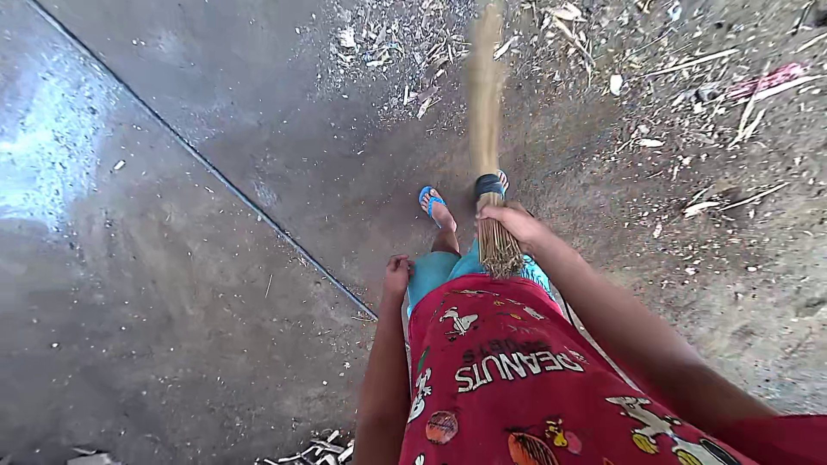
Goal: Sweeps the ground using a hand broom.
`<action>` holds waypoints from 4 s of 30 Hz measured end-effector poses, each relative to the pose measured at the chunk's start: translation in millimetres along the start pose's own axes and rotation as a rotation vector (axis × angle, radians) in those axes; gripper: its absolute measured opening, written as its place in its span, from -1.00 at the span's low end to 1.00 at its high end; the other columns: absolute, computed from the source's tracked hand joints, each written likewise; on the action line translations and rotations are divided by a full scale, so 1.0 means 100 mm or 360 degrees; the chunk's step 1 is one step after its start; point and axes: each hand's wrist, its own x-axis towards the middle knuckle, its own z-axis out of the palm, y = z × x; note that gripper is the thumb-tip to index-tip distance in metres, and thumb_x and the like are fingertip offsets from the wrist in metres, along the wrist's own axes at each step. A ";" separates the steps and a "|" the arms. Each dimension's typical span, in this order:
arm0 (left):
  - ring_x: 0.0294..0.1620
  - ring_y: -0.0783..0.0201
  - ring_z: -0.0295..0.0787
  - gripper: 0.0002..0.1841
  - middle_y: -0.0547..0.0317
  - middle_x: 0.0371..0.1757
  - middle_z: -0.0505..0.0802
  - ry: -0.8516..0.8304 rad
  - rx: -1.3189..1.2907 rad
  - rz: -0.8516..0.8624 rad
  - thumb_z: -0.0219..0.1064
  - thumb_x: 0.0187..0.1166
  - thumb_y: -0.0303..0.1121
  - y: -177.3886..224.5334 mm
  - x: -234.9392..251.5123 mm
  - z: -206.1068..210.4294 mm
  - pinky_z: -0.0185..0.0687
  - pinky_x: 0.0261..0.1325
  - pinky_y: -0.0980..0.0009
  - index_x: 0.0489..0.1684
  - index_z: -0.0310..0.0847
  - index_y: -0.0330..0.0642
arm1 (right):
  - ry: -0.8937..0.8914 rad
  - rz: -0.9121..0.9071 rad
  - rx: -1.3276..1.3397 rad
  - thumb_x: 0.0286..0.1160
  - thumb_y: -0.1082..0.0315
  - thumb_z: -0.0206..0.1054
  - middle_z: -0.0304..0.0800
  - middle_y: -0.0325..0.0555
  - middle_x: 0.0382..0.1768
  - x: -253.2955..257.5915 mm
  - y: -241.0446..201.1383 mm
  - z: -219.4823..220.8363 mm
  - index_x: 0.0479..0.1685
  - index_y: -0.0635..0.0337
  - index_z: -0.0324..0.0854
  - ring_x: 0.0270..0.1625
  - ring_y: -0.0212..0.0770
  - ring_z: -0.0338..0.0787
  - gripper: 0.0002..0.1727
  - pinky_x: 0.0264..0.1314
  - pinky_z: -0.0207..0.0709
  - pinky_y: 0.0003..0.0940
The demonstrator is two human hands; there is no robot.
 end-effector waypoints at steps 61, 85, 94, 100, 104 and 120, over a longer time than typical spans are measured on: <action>-0.07 0.09 0.78 -0.60 -0.13 0.12 0.83 0.0017 -0.0117 0.0036 -0.12 0.91 -0.31 0.10 0.29 -0.02 0.64 -0.07 0.13 0.49 0.45 -0.33 | 0.0386 -0.0288 0.0841 0.49 0.02 0.15 0.75 -0.26 -0.24 0.20 -0.10 -0.02 -0.06 -0.09 0.54 -0.25 -0.32 0.76 -0.75 -0.24 0.66 -0.25; 0.05 0.06 0.77 -0.60 -0.22 0.19 0.79 -0.0048 0.0102 0.0095 -0.03 0.88 -0.34 1.49 0.11 1.22 0.65 0.12 0.13 0.51 0.42 -0.39 | -0.0877 -0.0015 0.1370 0.44 0.04 0.28 0.75 -0.16 -0.24 0.76 -0.82 -2.72 0.04 0.15 0.56 -0.35 -0.36 0.81 -0.61 -0.37 0.74 -0.54; 0.01 0.08 0.78 -0.59 -0.18 0.20 0.79 -0.0173 0.0112 0.0215 -0.11 0.89 -0.33 1.69 0.07 1.91 0.66 0.02 0.12 0.52 0.41 -0.37 | 0.0559 -0.0164 0.0371 0.48 0.01 0.31 0.78 -0.18 -0.26 0.30 -1.17 -2.70 0.07 0.03 0.57 -0.31 -0.24 0.79 -0.65 -0.30 0.69 -0.20; -0.01 0.16 0.75 -0.59 -0.22 0.11 0.81 0.0021 0.0073 0.0032 -0.10 0.89 -0.35 1.42 0.07 1.88 0.62 0.06 0.21 0.45 0.44 -0.47 | -0.0074 0.0211 0.0371 0.75 0.26 0.07 0.78 -0.10 -0.27 -0.10 -1.04 -2.57 0.09 0.13 0.47 -0.32 -0.22 0.82 -0.81 -0.24 0.75 -0.30; -0.05 0.08 0.76 -0.58 -0.24 0.16 0.79 0.0020 0.0211 -0.0054 -0.10 0.90 -0.29 1.64 0.04 1.78 0.63 -0.02 0.14 0.50 0.41 -0.39 | -0.0725 0.0448 0.0256 0.77 0.22 0.01 0.81 -0.14 -0.33 0.04 -0.97 -2.45 0.01 0.09 0.50 -0.39 -0.28 0.82 -0.79 -0.34 0.74 -0.40; -0.03 0.10 0.79 -0.61 -0.19 0.16 0.80 -0.0251 0.0480 0.0236 -0.07 0.89 -0.34 2.38 0.26 2.44 0.68 0.08 0.16 0.52 0.42 -0.36 | 0.0501 0.0173 0.0354 0.74 0.14 -0.10 0.70 -0.23 -0.47 -0.34 -1.28 -4.80 -0.10 0.01 0.50 -0.54 -0.36 0.73 -0.72 -0.56 0.62 -0.49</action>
